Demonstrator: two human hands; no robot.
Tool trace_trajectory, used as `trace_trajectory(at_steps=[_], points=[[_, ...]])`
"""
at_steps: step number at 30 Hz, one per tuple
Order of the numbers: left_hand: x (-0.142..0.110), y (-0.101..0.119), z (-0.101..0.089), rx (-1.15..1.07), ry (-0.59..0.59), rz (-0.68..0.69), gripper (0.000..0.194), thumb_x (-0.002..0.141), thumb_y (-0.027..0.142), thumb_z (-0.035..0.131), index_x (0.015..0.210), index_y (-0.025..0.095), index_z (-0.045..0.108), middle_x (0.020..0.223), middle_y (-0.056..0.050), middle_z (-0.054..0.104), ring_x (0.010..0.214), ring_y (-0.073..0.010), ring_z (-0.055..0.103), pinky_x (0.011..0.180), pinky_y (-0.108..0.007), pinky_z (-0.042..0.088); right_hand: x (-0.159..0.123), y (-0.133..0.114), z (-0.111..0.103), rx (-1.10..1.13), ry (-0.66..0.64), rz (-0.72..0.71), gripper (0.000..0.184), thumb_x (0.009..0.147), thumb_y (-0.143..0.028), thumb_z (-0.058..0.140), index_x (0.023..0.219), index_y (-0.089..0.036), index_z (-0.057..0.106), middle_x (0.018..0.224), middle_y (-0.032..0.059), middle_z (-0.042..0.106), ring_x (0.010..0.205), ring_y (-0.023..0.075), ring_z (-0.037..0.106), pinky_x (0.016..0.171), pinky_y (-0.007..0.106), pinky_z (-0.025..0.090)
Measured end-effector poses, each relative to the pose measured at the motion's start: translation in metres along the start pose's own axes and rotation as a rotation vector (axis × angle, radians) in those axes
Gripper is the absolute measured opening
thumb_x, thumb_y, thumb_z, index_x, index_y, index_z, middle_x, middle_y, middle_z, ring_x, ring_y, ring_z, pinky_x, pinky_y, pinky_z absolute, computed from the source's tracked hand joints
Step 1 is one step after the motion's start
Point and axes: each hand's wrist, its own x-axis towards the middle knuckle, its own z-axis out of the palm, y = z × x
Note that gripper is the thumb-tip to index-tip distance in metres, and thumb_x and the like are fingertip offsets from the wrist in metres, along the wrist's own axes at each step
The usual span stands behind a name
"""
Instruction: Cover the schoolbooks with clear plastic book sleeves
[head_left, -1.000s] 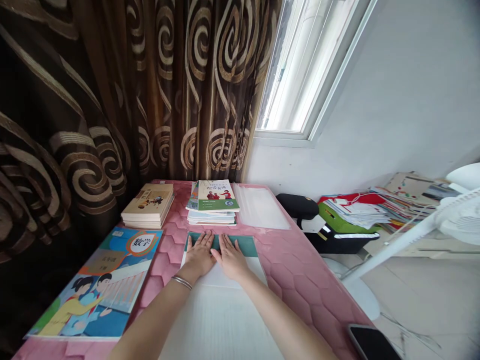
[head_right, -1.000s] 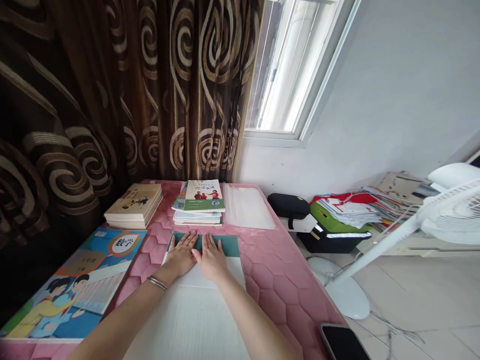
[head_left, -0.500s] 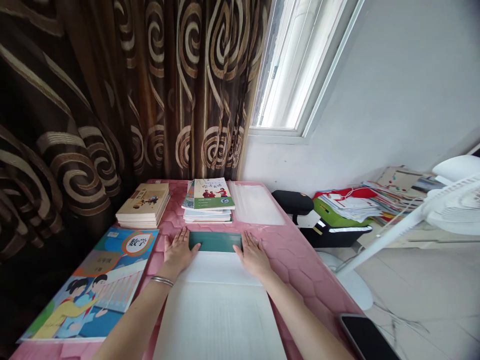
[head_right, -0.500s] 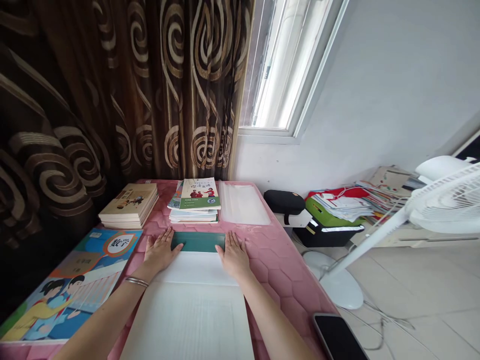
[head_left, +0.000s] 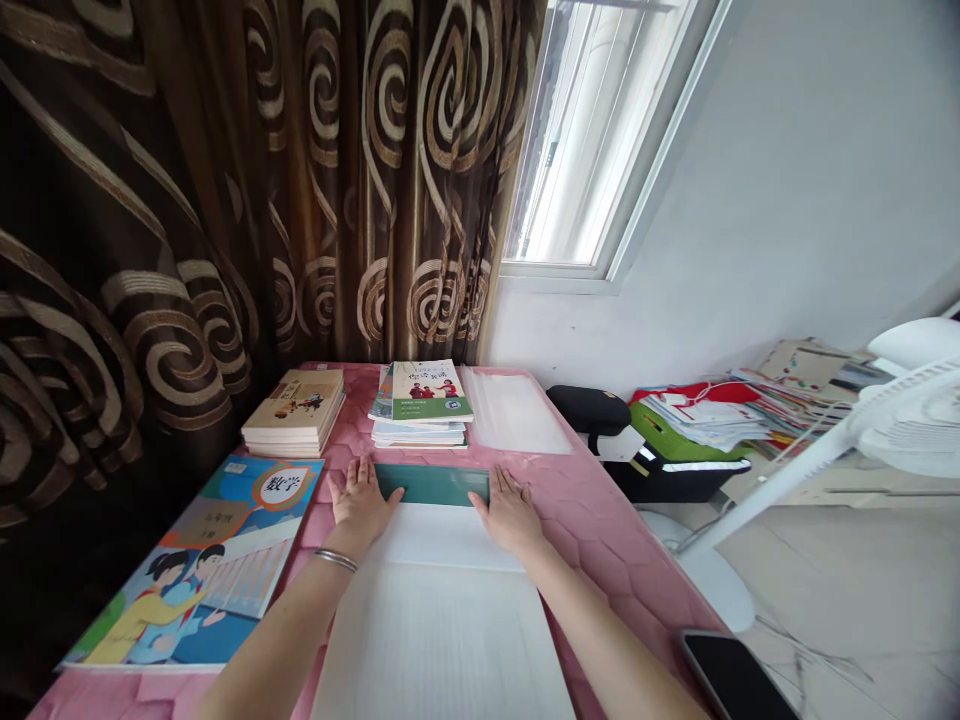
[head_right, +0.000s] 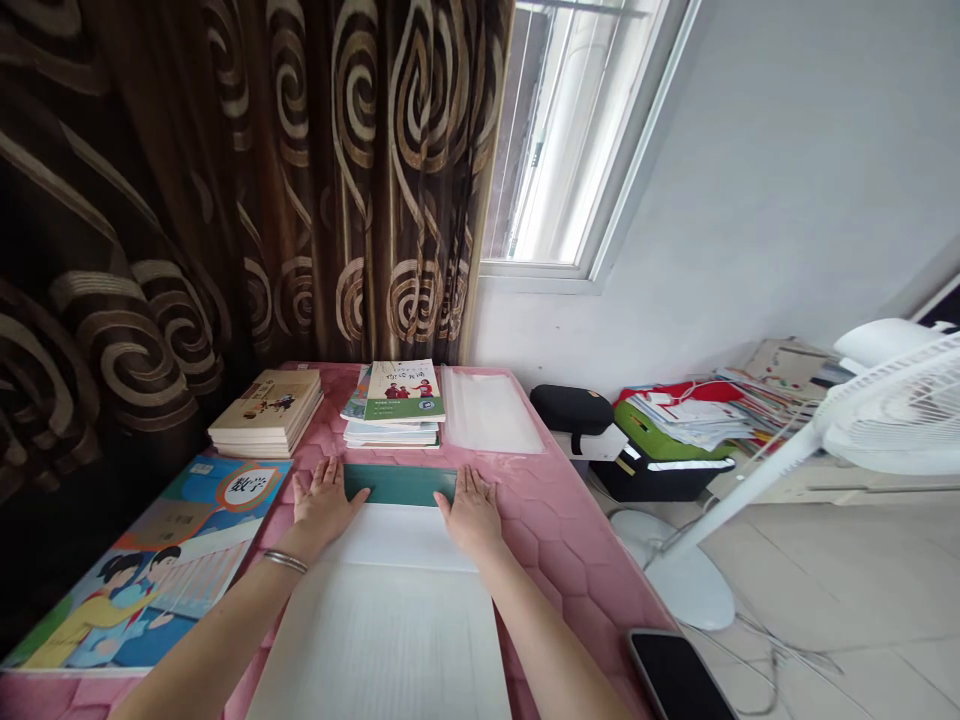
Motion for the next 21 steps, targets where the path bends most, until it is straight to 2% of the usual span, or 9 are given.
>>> trace_trajectory(at_steps=[2,4,7,10,13,15,17,19,21], points=[[-0.018,0.007,-0.002,0.037,0.024,0.004,0.064,0.09,0.042,0.033,0.145,0.007,0.035,0.156,-0.018,0.02,0.143,-0.0351,0.019,0.112,-0.065,0.007,0.0,-0.001,-0.001,-0.011,-0.004,-0.005,0.071,0.097,-0.049,0.022,0.148,0.001,0.022,0.154,0.0195,0.022,0.144,0.0279,0.019,0.114,0.048,0.014],[-0.04,0.012,-0.002,0.036,0.033,0.102,0.059,0.089,0.036,0.038,0.141,0.007,0.042,0.154,-0.018,0.025,0.142,-0.0338,0.024,0.114,-0.062,0.009,-0.001,-0.003,-0.003,-0.035,-0.011,-0.009,0.071,0.097,-0.048,0.021,0.148,0.001,0.022,0.154,0.02,0.021,0.144,0.0278,0.018,0.114,0.049,0.013],[-0.067,0.014,0.001,-0.032,-0.017,0.151,0.058,0.091,0.037,0.037,0.142,0.009,0.041,0.152,-0.016,0.032,0.139,-0.0296,0.033,0.114,-0.054,0.024,-0.001,-0.005,-0.008,-0.078,-0.054,-0.002,0.069,0.097,-0.047,0.022,0.148,0.0,0.022,0.155,0.0201,0.02,0.144,0.0289,0.017,0.113,0.054,0.014],[-0.08,0.01,0.007,-0.084,0.059,0.175,0.056,0.094,0.04,0.032,0.142,0.012,0.041,0.152,-0.012,0.032,0.139,-0.0249,0.034,0.114,-0.046,0.028,0.001,-0.008,-0.015,-0.108,-0.106,0.019,0.066,0.097,-0.046,0.023,0.148,-0.003,0.024,0.155,0.0201,0.021,0.145,0.0319,0.013,0.11,0.062,0.013],[-0.08,0.007,0.011,-0.11,0.102,0.171,0.054,0.095,0.041,0.032,0.141,0.014,0.044,0.151,-0.012,0.035,0.139,-0.0253,0.035,0.114,-0.046,0.028,0.004,-0.018,-0.021,-0.124,-0.075,-0.028,0.061,0.096,-0.041,0.031,0.146,-0.005,0.032,0.152,0.0212,0.03,0.143,0.0355,0.013,0.108,0.065,0.01],[-0.079,0.006,0.012,-0.135,0.113,0.172,0.054,0.094,0.04,0.034,0.14,0.015,0.045,0.15,-0.012,0.037,0.138,-0.0267,0.036,0.114,-0.047,0.029,0.009,-0.033,-0.024,-0.096,-0.023,-0.105,0.056,0.095,-0.039,0.039,0.141,-0.007,0.042,0.147,0.0219,0.038,0.14,0.0368,0.022,0.108,0.061,0.014],[-0.079,0.007,0.013,-0.166,0.121,0.176,0.054,0.094,0.04,0.034,0.14,0.014,0.046,0.149,-0.012,0.039,0.137,-0.0278,0.037,0.113,-0.048,0.03,0.017,-0.054,-0.026,-0.003,0.031,-0.193,0.048,0.093,-0.04,0.046,0.128,-0.009,0.057,0.138,0.0216,0.049,0.133,0.0354,0.034,0.108,0.052,0.022],[-0.079,0.007,0.014,-0.188,0.121,0.176,0.055,0.094,0.041,0.033,0.14,0.014,0.046,0.149,-0.012,0.038,0.138,-0.0282,0.036,0.113,-0.049,0.029,0.028,-0.08,-0.026,0.112,0.066,-0.266,0.038,0.091,-0.04,0.05,0.11,-0.012,0.067,0.126,0.0187,0.059,0.125,0.0305,0.044,0.105,0.041,0.029],[-0.078,0.006,0.016,-0.2,0.111,0.173,0.056,0.094,0.043,0.03,0.14,0.015,0.045,0.15,-0.012,0.037,0.138,-0.028,0.035,0.113,-0.049,0.028,0.042,-0.105,-0.024,0.181,0.055,-0.313,0.032,0.091,-0.04,0.052,0.098,-0.015,0.07,0.114,0.0132,0.066,0.114,0.0237,0.053,0.097,0.03,0.035]])
